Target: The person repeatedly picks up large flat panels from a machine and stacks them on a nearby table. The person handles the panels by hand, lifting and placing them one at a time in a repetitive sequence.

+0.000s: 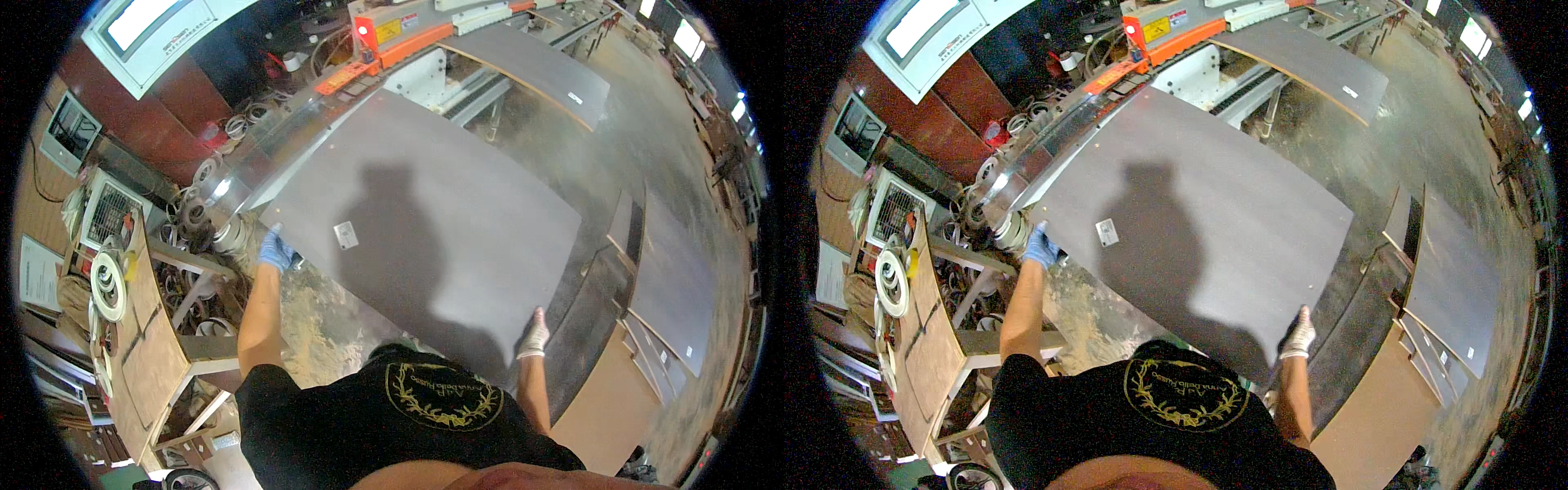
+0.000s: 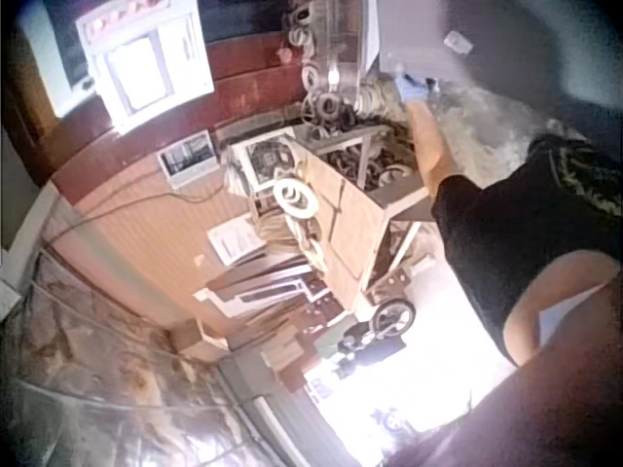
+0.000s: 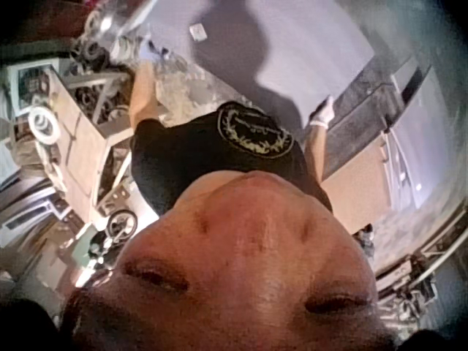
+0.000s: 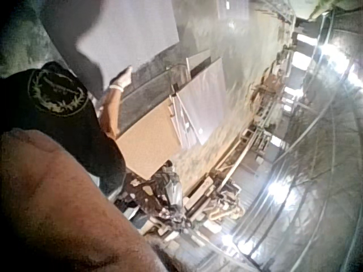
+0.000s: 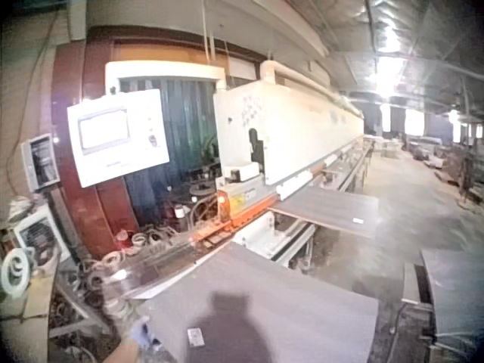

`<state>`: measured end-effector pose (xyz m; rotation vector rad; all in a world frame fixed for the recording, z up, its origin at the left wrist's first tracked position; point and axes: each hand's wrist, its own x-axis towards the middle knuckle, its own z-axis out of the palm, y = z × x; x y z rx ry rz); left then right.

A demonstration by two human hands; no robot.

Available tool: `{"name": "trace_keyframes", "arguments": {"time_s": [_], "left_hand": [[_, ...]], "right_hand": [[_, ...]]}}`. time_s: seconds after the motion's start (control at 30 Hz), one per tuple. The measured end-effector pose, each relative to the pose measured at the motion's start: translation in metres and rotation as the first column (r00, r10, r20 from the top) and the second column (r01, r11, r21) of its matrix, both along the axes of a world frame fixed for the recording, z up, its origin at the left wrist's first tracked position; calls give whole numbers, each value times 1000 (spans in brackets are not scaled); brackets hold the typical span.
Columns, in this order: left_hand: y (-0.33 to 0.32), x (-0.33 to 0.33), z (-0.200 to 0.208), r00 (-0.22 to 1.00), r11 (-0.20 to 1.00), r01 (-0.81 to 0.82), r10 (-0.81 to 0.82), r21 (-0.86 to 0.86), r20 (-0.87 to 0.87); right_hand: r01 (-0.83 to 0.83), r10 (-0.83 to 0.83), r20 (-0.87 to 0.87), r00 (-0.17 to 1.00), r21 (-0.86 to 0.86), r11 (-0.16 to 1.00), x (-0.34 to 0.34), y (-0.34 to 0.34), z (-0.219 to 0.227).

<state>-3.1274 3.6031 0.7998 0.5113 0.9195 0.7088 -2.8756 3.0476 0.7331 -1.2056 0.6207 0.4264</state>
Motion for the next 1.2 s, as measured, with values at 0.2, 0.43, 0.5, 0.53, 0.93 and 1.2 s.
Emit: {"name": "trace_keyframes", "arguments": {"time_s": [0.2,0.43,0.5,0.53,0.93,1.2], "left_hand": [[49,1,-41,995,995,95,-95,12,-34],[76,20,-72,987,987,157,-158,32,33],[80,22,-65,984,985,171,-170,-14,55],[76,31,-56,979,979,196,-193,-46,66],[107,105,-45,848,856,513,-516,59,121],[29,98,-24,944,907,326,-300,266,-136]], "right_hand": [[-251,230,99,968,402,881,-54,119,39],[-224,241,-29,970,272,936,-61,213,-7],[-143,141,28,990,283,948,-52,226,-12],[-84,72,53,996,282,956,-47,228,-14],[-396,397,48,917,-21,918,23,256,38],[-231,197,122,973,450,862,10,162,17]]}}
